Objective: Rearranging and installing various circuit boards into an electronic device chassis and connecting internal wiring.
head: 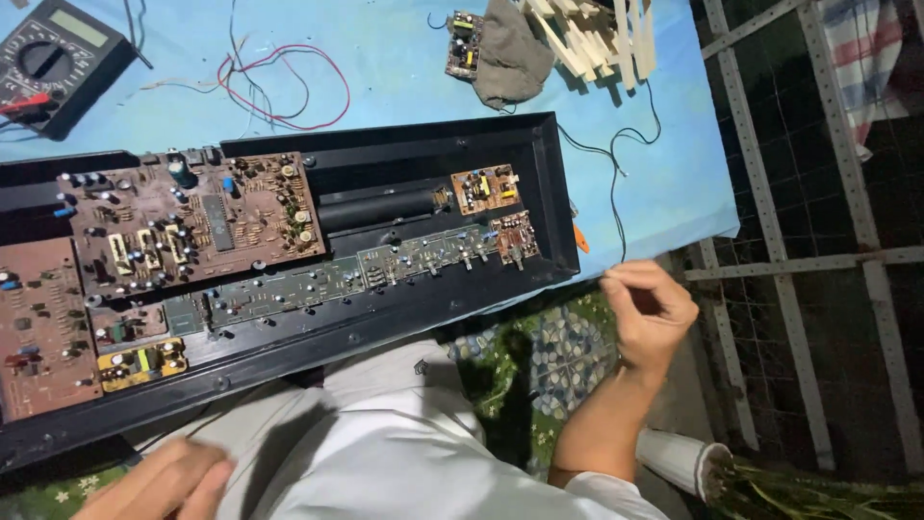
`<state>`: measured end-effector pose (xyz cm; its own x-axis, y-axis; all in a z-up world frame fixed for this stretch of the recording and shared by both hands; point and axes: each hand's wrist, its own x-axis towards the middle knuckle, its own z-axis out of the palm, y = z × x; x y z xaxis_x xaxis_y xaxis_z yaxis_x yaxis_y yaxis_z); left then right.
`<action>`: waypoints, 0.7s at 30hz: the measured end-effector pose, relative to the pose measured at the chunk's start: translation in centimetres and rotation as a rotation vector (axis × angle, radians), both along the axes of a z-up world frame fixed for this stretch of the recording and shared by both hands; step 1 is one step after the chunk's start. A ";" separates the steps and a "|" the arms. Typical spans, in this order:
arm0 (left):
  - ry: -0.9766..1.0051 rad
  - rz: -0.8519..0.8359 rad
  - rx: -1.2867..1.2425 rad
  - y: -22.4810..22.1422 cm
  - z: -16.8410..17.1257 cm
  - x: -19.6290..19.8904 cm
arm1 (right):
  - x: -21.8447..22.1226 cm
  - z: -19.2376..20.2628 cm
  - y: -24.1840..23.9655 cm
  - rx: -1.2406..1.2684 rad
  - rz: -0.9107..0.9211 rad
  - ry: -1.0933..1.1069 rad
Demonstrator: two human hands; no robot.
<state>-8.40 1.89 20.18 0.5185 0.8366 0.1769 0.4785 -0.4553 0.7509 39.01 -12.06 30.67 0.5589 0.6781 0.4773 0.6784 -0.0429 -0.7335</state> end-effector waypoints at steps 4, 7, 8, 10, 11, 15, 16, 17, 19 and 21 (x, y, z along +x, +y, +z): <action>-0.104 -0.160 -0.057 1.0 6.0 6.9 | -2.0 -0.9 0.9 0.200 0.303 0.167; -0.231 -0.432 -0.072 1.3 8.0 10.9 | -4.8 -1.5 2.6 0.264 0.512 0.287; -0.334 -0.540 -0.079 1.3 8.4 12.1 | -5.6 -1.7 3.4 0.267 0.627 0.306; -0.344 -0.617 -0.041 1.2 9.2 13.7 | -7.9 -0.2 4.2 0.201 0.627 0.281; -0.354 -0.695 -0.002 1.2 9.6 14.5 | -9.0 0.5 4.7 0.135 0.625 0.255; -0.430 -0.650 0.270 1.1 6.7 13.1 | -7.5 -0.4 4.4 0.187 0.598 0.212; -0.390 -0.555 0.160 1.2 6.3 12.3 | -7.1 -0.7 4.0 0.177 0.509 0.167; -0.349 -0.461 0.049 1.3 6.0 11.4 | -6.6 -0.9 3.6 0.167 0.421 0.122; -0.312 -0.464 0.032 1.0 5.0 10.9 | -5.5 -1.1 3.1 0.183 0.374 0.085; -0.276 -0.462 0.020 0.8 4.6 10.9 | -4.7 -1.2 3.2 0.202 0.334 0.046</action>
